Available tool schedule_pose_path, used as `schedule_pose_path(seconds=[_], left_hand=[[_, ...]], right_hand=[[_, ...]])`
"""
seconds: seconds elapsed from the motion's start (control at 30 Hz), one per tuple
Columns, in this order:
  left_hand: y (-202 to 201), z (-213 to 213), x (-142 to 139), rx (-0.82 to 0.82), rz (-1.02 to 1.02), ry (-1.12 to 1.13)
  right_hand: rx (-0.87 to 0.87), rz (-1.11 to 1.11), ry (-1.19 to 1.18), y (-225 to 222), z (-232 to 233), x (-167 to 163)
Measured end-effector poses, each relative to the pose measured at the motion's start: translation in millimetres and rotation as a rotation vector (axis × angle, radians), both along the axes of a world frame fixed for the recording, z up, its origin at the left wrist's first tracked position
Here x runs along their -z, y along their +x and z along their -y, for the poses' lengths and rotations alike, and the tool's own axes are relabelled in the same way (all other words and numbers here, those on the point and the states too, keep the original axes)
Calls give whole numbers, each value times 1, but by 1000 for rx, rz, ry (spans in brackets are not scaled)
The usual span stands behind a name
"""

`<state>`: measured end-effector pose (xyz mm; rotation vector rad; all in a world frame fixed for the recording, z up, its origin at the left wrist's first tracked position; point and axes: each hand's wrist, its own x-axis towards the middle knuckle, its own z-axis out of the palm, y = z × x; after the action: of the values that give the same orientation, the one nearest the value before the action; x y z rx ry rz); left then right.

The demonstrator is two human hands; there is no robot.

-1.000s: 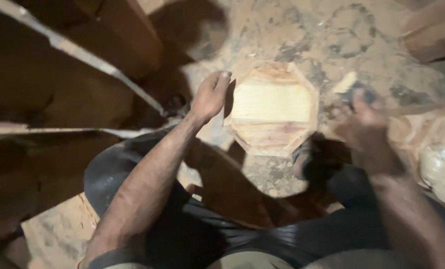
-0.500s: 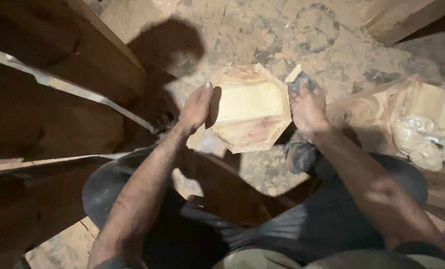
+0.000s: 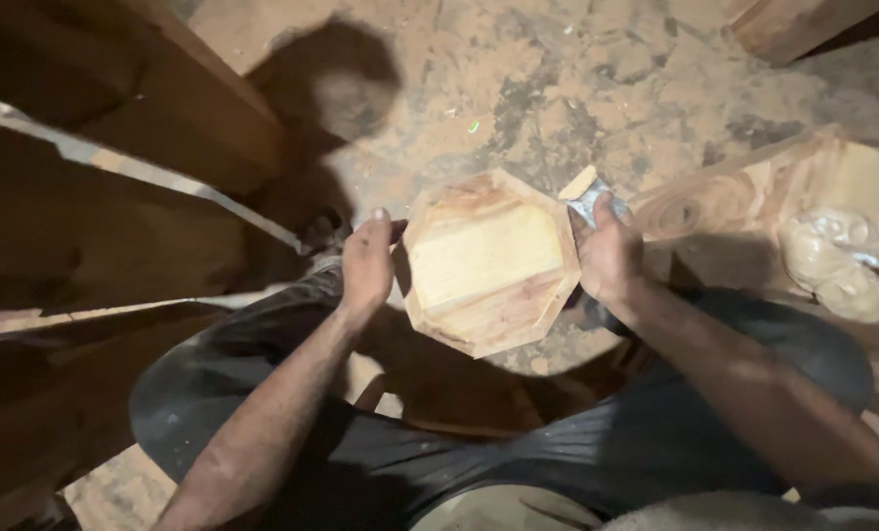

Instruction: The person sits on the floor of a woodworking shop and sands the edges of an octagonal wooden piece using a small sanding block, rotating the piece to reach different sides. They briefly knead a wrapped putty-like material and press it onto the wood before resuming sanding the edges.

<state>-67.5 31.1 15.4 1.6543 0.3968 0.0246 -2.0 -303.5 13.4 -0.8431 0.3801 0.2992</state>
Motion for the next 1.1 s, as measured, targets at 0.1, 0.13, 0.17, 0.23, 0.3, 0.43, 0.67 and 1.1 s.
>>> schedule_pose_path(seconds=[0.1, 0.13, 0.17, 0.23, 0.3, 0.43, 0.67, 1.1], left_hand=[[-1, 2, 2, -81, -46, -51], [-1, 2, 2, -110, -56, -60], [-3, 2, 3, -153, -133, -12], [-9, 7, 7, -244, -281, 78], [-20, 19, 16, -296, -313, 101], [-33, 38, 50, -358, -420, 131], [-10, 35, 103, 78, -572, -1301], [-2, 28, 94, -121, -541, -1023]], right_hand=[[62, -73, -52, -1, 4, 14], [79, -111, -74, -1, 3, 20], [58, -155, -262, -4, 2, 27], [12, -238, -641, -11, 5, 38], [-34, -77, -739, -25, 14, 48], [-132, -8, -682, -44, 29, 62], [-292, 88, -790, -24, -3, 72], [-212, 178, -1042, -14, -23, 64]])
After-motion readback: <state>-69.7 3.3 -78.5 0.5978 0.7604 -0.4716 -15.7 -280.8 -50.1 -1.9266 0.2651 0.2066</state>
